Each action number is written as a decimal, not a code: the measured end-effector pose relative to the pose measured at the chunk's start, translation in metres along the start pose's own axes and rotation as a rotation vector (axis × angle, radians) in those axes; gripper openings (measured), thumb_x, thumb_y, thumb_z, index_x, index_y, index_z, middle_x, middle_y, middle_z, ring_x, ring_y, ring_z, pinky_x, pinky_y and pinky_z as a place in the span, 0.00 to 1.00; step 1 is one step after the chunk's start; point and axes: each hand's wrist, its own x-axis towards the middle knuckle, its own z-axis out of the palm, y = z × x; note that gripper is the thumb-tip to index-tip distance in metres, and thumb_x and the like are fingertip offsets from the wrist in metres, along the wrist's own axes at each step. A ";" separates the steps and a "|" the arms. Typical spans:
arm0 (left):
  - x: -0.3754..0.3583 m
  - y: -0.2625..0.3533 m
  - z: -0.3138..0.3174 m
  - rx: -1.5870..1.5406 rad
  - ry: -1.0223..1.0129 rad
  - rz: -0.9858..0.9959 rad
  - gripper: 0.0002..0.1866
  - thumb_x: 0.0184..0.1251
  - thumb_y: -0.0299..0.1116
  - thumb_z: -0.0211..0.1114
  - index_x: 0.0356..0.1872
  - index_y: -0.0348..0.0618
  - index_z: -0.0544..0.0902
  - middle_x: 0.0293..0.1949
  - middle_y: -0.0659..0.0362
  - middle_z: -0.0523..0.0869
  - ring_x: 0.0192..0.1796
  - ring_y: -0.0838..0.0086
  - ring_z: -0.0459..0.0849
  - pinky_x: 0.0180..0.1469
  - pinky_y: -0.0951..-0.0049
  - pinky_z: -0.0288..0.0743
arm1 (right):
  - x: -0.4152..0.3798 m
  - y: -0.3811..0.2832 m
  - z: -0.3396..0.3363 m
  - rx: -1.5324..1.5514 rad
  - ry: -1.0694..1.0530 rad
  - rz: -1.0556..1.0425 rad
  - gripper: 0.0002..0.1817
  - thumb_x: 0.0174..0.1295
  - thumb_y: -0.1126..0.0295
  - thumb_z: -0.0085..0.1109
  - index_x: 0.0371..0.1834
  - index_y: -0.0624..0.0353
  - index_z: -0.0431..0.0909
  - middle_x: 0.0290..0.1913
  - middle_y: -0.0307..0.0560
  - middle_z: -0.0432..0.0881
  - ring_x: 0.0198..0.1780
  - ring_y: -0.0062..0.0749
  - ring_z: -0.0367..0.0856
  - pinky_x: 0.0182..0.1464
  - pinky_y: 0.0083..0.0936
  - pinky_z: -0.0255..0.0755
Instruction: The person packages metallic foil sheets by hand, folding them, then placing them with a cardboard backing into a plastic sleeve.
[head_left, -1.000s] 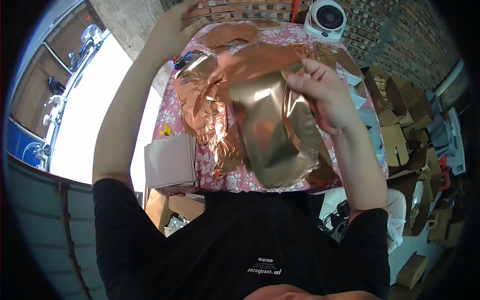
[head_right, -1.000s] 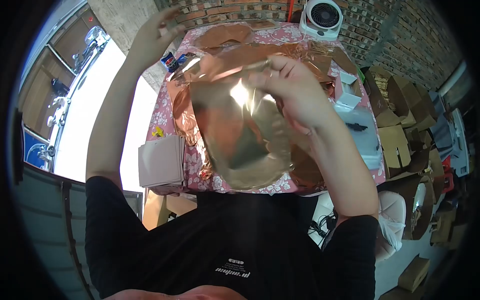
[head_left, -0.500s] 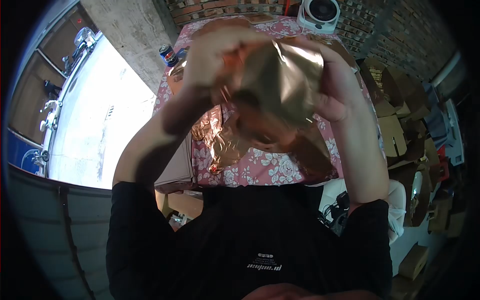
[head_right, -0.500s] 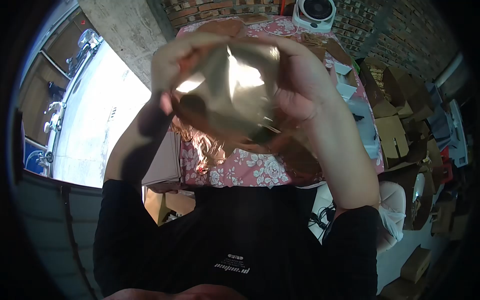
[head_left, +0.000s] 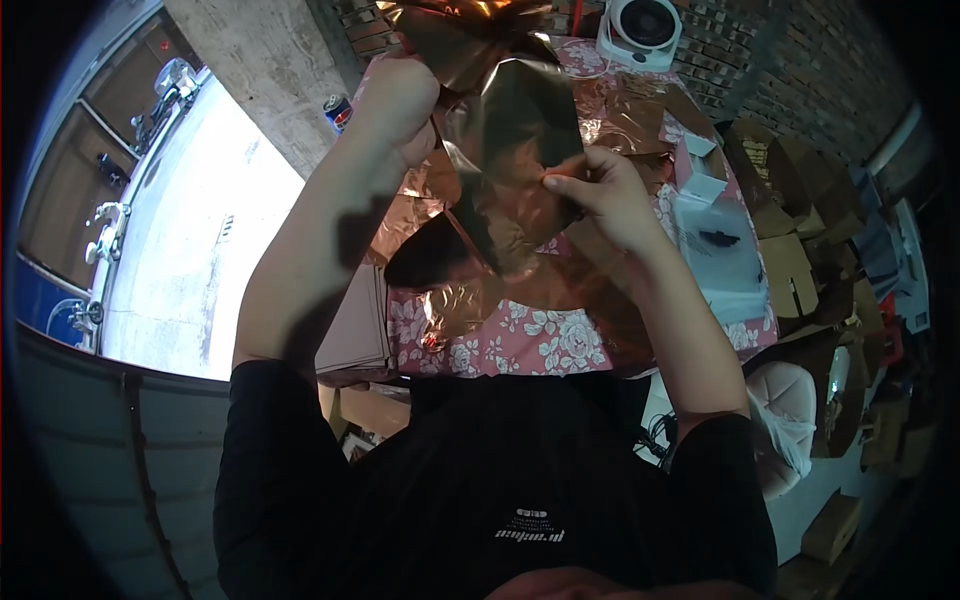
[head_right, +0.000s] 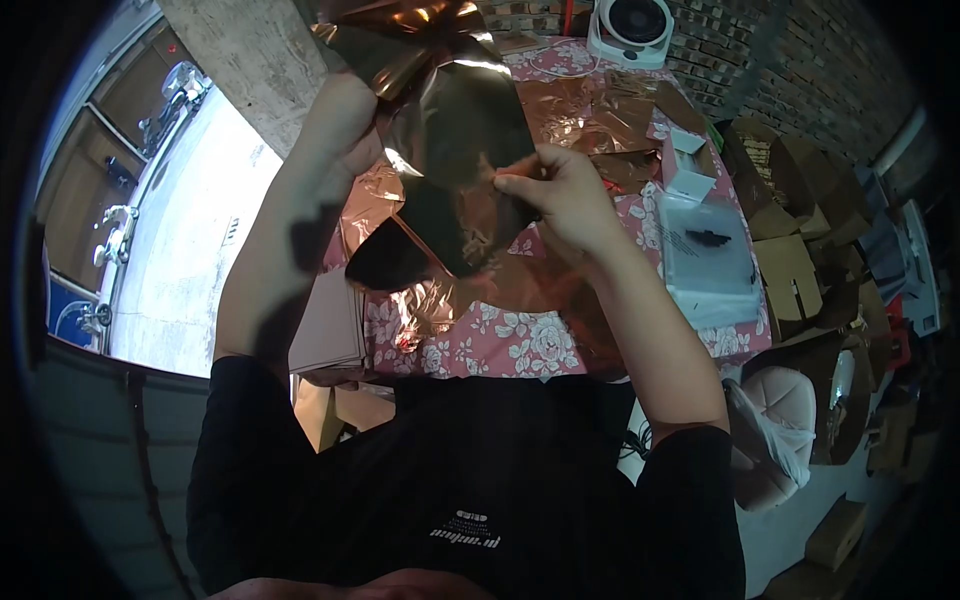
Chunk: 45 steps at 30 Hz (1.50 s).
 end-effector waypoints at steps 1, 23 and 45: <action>0.002 -0.001 -0.003 -0.025 0.017 0.000 0.19 0.79 0.19 0.57 0.67 0.31 0.81 0.58 0.49 0.90 0.55 0.63 0.94 0.54 0.62 0.94 | -0.006 -0.006 0.007 0.039 0.030 -0.014 0.08 0.72 0.73 0.76 0.50 0.59 0.89 0.38 0.37 0.93 0.34 0.17 0.87 0.36 0.18 0.80; -0.067 -0.024 0.037 -0.055 -0.498 -0.521 0.42 0.86 0.68 0.54 0.65 0.29 0.80 0.57 0.49 0.90 0.59 0.65 0.88 0.69 0.59 0.80 | -0.059 -0.140 0.042 -1.281 -0.175 -0.361 0.17 0.65 0.78 0.66 0.57 0.59 0.91 0.47 0.50 0.91 0.45 0.38 0.92 0.48 0.34 0.84; -0.172 -0.138 -0.031 -0.354 -0.648 -1.096 0.35 0.87 0.61 0.58 0.76 0.40 0.75 0.64 0.55 0.87 0.65 0.69 0.87 0.63 0.65 0.84 | -0.138 -0.031 0.111 -1.903 -0.580 -0.399 0.09 0.64 0.67 0.64 0.42 0.60 0.85 0.39 0.46 0.85 0.40 0.32 0.86 0.35 0.29 0.83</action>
